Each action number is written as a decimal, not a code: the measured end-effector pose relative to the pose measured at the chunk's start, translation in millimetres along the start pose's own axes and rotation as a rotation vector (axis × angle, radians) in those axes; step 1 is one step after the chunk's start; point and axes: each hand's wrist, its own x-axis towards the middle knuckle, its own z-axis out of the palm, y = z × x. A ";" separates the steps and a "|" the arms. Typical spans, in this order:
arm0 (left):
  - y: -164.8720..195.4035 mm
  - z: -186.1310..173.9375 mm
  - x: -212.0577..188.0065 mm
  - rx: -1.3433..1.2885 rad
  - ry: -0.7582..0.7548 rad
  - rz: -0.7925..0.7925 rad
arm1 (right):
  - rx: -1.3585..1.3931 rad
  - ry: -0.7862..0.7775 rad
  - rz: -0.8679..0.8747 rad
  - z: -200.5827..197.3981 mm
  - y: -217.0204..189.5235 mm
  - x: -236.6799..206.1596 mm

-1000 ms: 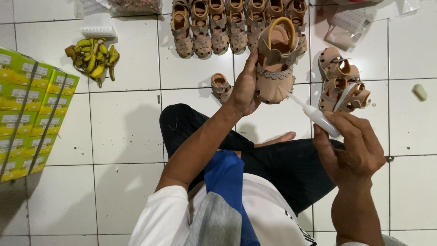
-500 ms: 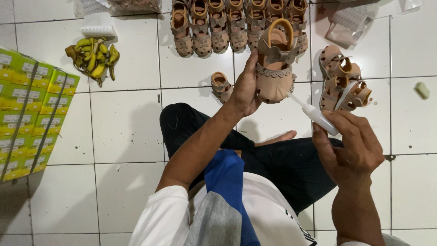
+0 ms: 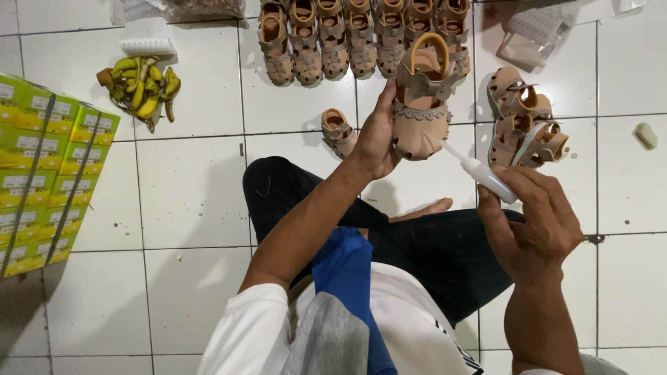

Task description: The person sits on the floor decorating children's sandals, applying glue from a small squeeze bottle onto the shoe upper and pressing decorative flower appliqués onto the glued spots. They finish one pair, set it aside with other completed sandals, and pick up the next shoe to repeat the process.

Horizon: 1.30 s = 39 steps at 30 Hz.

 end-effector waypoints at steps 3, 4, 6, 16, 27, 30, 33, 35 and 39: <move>0.3 -1.0 -0.5 -0.007 -0.009 -0.004 | -0.039 -0.001 -0.012 0.0 0.9 -0.6; 0.2 -1.7 -1.1 -0.005 -0.011 -0.005 | -0.042 -0.007 -0.009 -0.1 1.0 -1.4; 0.2 -2.8 -1.8 0.012 -0.015 -0.013 | -0.047 -0.020 -0.005 -0.2 1.4 -3.1; -1.9 -6.6 -0.6 0.044 0.019 -0.032 | -0.027 -0.029 -0.005 1.1 0.2 0.5; -6.2 -13.9 1.8 0.040 0.037 -0.030 | -0.043 -0.040 0.064 0.2 -10.2 2.7; -8.3 -14.4 2.2 0.041 0.029 -0.034 | -0.014 -0.051 0.070 1.4 -8.8 -2.5; -9.7 -14.7 2.4 0.036 0.037 -0.047 | -0.024 -0.032 0.066 3.6 -7.4 -5.1; -9.4 -15.6 2.3 0.035 0.037 -0.050 | -0.053 -0.030 0.061 3.2 -6.7 -5.7; -8.0 -17.4 2.0 0.045 0.033 -0.049 | -0.058 -0.036 0.070 1.4 -5.8 -5.5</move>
